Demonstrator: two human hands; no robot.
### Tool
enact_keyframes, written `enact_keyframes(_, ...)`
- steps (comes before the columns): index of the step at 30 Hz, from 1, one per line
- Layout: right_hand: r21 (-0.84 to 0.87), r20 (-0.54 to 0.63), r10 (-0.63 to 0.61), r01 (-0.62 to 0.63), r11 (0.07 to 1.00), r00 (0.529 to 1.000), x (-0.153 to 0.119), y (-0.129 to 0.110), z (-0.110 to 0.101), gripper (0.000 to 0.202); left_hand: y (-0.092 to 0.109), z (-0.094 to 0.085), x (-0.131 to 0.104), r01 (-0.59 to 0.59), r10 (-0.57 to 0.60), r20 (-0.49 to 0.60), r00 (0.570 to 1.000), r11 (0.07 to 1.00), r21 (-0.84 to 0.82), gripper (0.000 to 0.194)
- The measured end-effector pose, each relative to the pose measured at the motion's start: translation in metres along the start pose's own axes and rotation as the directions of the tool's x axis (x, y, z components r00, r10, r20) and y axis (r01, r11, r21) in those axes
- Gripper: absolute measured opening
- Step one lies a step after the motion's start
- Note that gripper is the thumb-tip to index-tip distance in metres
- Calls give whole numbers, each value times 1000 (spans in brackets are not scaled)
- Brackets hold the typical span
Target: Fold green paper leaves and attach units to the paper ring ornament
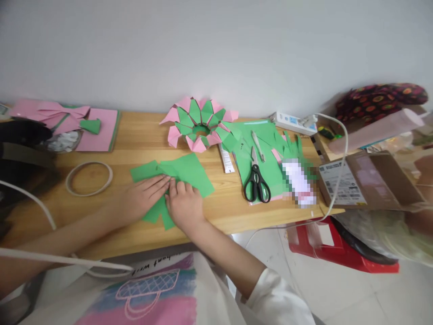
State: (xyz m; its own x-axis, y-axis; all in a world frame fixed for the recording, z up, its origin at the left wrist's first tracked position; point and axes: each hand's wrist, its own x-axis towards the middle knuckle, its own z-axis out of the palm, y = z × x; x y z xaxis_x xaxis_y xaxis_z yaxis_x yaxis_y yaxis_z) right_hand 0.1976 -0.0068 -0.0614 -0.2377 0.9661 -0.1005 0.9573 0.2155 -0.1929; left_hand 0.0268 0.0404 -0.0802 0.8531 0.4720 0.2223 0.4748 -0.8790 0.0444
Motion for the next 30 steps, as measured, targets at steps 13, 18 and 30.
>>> enact_keyframes(13,296,-82,262,-228,928,961,12,23,-17,29,-3,-9,-3,148,-133,88,987,969,-196,48)
enact_keyframes(18,382,-106,241,-184,906,965,22,28,-16,10,6,-5,-2,146,-146,19,989,963,-226,47)
enact_keyframes(30,509,-291,-151,287,812,945,4,65,-48,10,20,-41,8,440,-711,212,670,151,-885,68)
